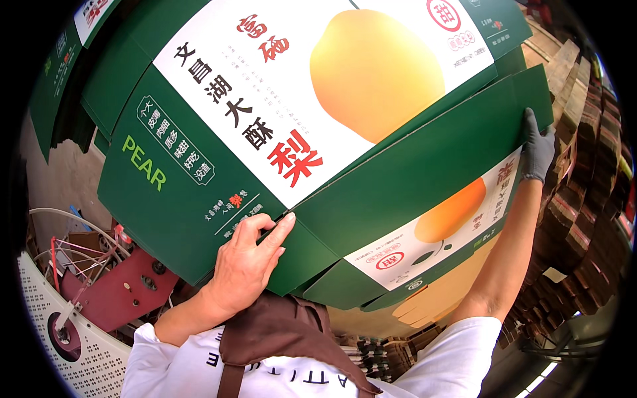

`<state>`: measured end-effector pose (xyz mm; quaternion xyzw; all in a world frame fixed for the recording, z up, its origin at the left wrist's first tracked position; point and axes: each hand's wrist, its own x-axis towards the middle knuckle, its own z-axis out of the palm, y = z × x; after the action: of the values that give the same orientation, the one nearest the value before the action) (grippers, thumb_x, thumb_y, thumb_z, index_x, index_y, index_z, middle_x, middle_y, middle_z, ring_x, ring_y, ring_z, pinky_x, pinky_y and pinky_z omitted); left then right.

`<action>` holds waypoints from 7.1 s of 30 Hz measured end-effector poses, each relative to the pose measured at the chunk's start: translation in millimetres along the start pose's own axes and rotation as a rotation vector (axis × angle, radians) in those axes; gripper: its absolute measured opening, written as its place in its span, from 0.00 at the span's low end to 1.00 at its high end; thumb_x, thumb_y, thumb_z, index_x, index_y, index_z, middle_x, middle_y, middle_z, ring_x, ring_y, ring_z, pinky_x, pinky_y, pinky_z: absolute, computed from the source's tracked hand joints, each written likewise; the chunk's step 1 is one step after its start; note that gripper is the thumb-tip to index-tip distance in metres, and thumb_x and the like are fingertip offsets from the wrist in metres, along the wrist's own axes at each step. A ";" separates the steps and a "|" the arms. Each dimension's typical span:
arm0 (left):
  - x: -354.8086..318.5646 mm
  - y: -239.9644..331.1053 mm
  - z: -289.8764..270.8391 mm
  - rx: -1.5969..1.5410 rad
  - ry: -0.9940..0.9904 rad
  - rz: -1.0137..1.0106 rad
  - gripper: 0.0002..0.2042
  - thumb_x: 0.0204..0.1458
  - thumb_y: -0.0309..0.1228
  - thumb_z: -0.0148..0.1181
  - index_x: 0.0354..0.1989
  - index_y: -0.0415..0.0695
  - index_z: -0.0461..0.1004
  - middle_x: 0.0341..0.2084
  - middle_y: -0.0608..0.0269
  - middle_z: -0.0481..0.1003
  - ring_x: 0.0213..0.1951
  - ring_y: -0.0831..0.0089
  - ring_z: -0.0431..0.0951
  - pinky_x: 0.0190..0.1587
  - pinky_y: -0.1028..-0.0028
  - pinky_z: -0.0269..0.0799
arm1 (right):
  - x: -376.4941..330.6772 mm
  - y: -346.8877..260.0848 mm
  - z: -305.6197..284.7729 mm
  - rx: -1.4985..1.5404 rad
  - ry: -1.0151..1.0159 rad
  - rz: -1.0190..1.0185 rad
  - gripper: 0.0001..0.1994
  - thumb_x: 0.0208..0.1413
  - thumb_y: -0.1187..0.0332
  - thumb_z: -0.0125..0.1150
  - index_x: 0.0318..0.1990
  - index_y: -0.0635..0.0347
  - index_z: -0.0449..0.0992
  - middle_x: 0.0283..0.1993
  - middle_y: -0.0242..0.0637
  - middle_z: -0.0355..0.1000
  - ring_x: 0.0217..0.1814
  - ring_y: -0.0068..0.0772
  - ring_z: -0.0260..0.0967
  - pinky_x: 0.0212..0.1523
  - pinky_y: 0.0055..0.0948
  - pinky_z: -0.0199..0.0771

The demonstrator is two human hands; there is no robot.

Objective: The person repeatedly folds flat green cardboard sheets into pear-branded boxes and stacks them. The task involves folding flaps and aligning edges to form the box shape, then placing each completed box onto a growing stack.

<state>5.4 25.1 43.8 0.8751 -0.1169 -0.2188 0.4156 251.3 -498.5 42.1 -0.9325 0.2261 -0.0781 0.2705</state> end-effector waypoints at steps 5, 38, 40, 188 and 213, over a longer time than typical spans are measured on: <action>1.1 -2.1 0.6 0.005 0.013 0.019 0.31 0.44 0.18 0.57 0.62 0.45 0.69 0.41 0.60 0.65 0.36 0.63 0.72 0.32 0.69 0.76 | 10.5 11.7 -1.7 -0.019 -0.008 -0.010 0.32 0.50 0.49 0.71 0.54 0.68 0.74 0.48 0.38 0.77 0.47 0.26 0.73 0.52 0.23 0.69; 5.3 14.8 -17.2 0.018 -0.118 -0.087 0.28 0.54 0.28 0.60 0.65 0.48 0.64 0.46 0.52 0.67 0.47 0.52 0.71 0.47 0.59 0.70 | -19.0 -54.5 24.6 -0.213 0.064 0.169 0.51 0.40 0.42 0.69 0.69 0.61 0.56 0.56 0.54 0.73 0.57 0.51 0.72 0.59 0.39 0.68; 4.8 14.5 -17.2 0.016 -0.120 -0.089 0.28 0.54 0.28 0.60 0.65 0.48 0.64 0.46 0.52 0.67 0.47 0.52 0.71 0.47 0.59 0.70 | -18.7 -51.9 26.0 -0.213 0.063 0.167 0.50 0.40 0.42 0.69 0.69 0.60 0.56 0.56 0.53 0.73 0.57 0.51 0.72 0.59 0.38 0.68; 25.4 2.5 -27.5 0.725 0.130 0.649 0.12 0.51 0.21 0.51 0.45 0.36 0.71 0.37 0.46 0.76 0.39 0.52 0.78 0.39 0.59 0.78 | -354.1 -155.9 124.7 0.522 0.077 0.183 0.26 0.63 0.50 0.49 0.55 0.64 0.71 0.44 0.56 0.75 0.50 0.56 0.72 0.50 0.44 0.72; -109.8 236.3 593.1 -0.404 -1.056 -0.597 0.26 0.63 0.37 0.53 0.65 0.36 0.57 0.54 0.50 0.71 0.54 0.58 0.75 0.55 0.61 0.70 | -702.7 363.0 -129.7 0.027 0.687 1.288 0.15 0.54 0.59 0.59 0.45 0.57 0.71 0.41 0.51 0.71 0.42 0.56 0.72 0.41 0.50 0.73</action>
<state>-381.0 -481.7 -72.3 0.5487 -0.0137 -0.7446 0.3798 -543.5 -506.1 -61.0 -0.5340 0.8012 -0.1943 0.1878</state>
